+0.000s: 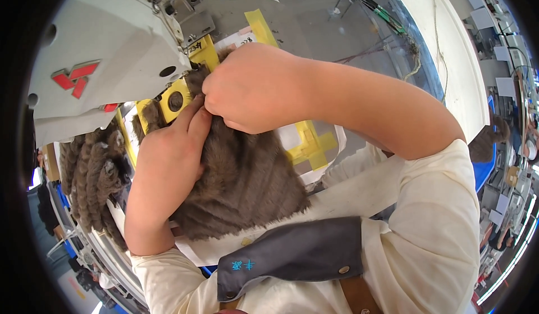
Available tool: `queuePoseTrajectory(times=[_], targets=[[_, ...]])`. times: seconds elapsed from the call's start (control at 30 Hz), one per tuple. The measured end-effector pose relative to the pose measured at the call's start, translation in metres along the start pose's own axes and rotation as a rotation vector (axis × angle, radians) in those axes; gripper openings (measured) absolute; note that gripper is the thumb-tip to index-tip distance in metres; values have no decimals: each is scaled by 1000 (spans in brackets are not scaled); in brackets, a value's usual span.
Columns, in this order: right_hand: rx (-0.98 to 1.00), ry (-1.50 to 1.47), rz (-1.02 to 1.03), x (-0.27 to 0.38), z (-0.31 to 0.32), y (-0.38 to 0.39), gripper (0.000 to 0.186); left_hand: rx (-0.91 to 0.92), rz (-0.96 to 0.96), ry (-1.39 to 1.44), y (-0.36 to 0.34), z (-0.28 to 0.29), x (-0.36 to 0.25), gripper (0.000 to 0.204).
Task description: Sewing pieces of textured brown fabric together using an industrial sewing machine.
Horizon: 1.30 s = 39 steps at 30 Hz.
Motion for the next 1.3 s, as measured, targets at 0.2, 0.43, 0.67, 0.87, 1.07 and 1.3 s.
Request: queuePoseTrajectory(times=[0.2,0.43,0.67,0.87,1.07,1.3], targets=[[0,-36,-25,0,10,3,12,-10,-51,-29,3,0,-1,39],[1,-317,-427,0,22,36,42,-72,-67,-61,6,3,-8,42],[-101,-1180,-1019,16,7,86,67,-52,-5,-8,13,-14,-17,50],[-182,-1377,-1139,14,5,125,74,-192,-83,296,15,-4,-53,32],[-101,-1133,-1281,4,-12,150,64,-224,-236,209,10,-15,-84,17],[-196,-859,-1026,31,5,171,53,-432,-266,193,26,-21,-103,15]])
Point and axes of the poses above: each hand's wrist, its own y-axis away from the middle knuckle, its own z-axis out of the back of the hand, x = y × z, the point moved 5 cm from there along -y, towards the middle knuckle, and after that the axes turned 14 degrees about y, right-handed, at the moved point
